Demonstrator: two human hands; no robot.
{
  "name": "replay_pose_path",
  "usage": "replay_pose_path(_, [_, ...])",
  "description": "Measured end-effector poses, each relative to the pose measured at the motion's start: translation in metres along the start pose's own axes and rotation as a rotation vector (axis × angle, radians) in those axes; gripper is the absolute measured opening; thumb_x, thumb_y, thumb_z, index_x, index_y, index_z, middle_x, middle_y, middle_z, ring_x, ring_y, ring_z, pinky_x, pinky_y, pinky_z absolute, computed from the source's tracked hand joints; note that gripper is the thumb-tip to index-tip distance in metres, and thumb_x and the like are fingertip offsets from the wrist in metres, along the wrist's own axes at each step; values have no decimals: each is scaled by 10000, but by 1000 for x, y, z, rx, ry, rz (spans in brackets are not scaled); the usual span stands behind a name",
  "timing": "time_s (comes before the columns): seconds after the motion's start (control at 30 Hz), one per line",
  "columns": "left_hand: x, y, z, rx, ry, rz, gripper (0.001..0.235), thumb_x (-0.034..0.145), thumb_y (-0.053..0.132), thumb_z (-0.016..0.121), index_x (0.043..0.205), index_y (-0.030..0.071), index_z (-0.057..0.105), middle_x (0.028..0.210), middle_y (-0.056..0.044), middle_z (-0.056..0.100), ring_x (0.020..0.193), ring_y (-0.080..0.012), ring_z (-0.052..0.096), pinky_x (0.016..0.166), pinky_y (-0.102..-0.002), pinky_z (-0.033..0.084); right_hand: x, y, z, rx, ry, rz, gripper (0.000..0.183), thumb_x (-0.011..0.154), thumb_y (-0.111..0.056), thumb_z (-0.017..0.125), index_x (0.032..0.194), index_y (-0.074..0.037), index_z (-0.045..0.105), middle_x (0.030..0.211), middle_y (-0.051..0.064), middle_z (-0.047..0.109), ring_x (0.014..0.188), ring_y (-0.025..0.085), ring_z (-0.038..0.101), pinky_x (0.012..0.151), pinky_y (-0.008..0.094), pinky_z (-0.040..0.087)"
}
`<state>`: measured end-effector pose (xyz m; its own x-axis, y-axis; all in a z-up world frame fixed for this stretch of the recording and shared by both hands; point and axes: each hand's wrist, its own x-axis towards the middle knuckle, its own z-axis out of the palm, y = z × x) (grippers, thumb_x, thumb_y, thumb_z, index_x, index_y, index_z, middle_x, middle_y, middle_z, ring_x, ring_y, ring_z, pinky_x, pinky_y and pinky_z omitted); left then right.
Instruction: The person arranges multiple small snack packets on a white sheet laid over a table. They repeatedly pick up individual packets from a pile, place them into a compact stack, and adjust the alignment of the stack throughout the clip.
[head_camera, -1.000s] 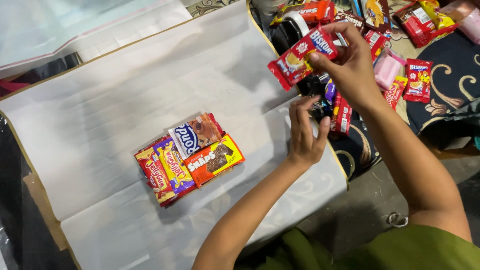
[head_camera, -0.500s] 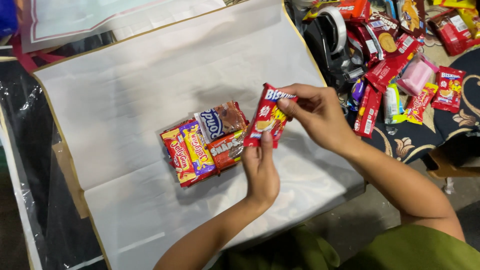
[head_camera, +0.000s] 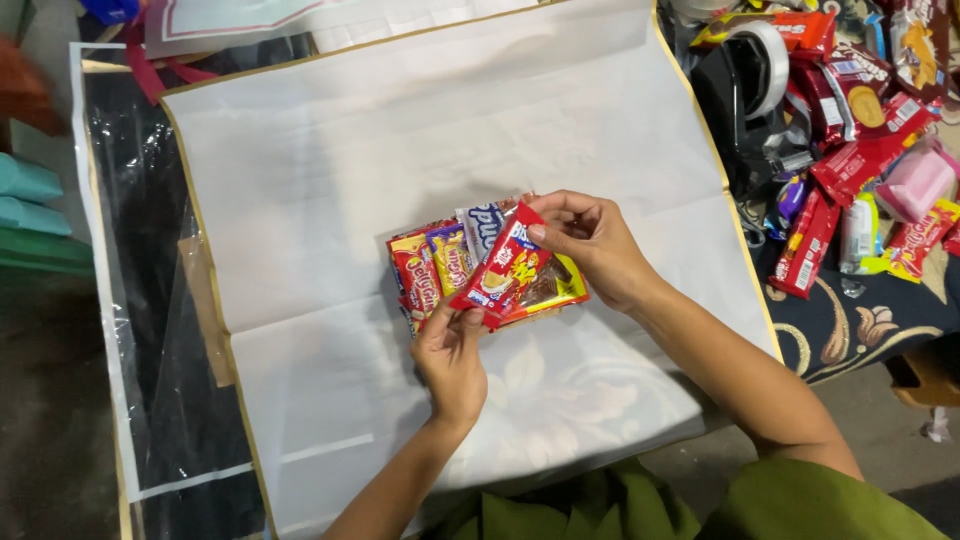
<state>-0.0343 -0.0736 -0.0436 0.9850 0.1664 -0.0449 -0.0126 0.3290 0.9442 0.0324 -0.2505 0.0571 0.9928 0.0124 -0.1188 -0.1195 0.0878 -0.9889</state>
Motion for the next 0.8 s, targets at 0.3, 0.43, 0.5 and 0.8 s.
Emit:
replay_pose_path(0.3, [11, 8, -18, -10, -44, 66, 143, 963, 11, 633, 1023, -97, 704, 956, -88, 570, 828, -119, 607, 693, -316, 648, -2, 62, -18, 341, -61, 47, 291, 897, -247, 792, 812, 19, 709, 641, 118, 648, 532, 170, 635, 504, 282, 563])
replay_pose_path(0.43, [5, 34, -1, 18, -181, 136, 79, 815, -57, 767, 873, -78, 717, 779, -123, 612, 697, -163, 665, 598, -305, 616, -6, 86, -31, 450, -90, 88, 325, 916, -285, 734, 928, 33, 674, 795, 188, 729, 694, 259, 738, 643, 381, 624])
replay_pose_path(0.5, [5, 37, 3, 22, -226, 145, 107, 763, -92, 800, 841, -81, 728, 720, -126, 623, 650, -167, 674, 565, -305, 602, -5, 89, -34, 456, -99, 73, 311, 901, -279, 748, 928, 17, 660, 795, 175, 730, 705, 250, 740, 645, 369, 621])
replay_pose_path(0.8, [4, 27, 0, 9, -298, 78, 144, 803, -37, 803, 898, -51, 696, 802, -118, 660, 766, -162, 668, 654, -290, 579, -10, 65, -28, 318, -52, -69, 298, 898, -241, 768, 842, 44, 699, 713, 179, 719, 636, 198, 706, 582, 294, 587])
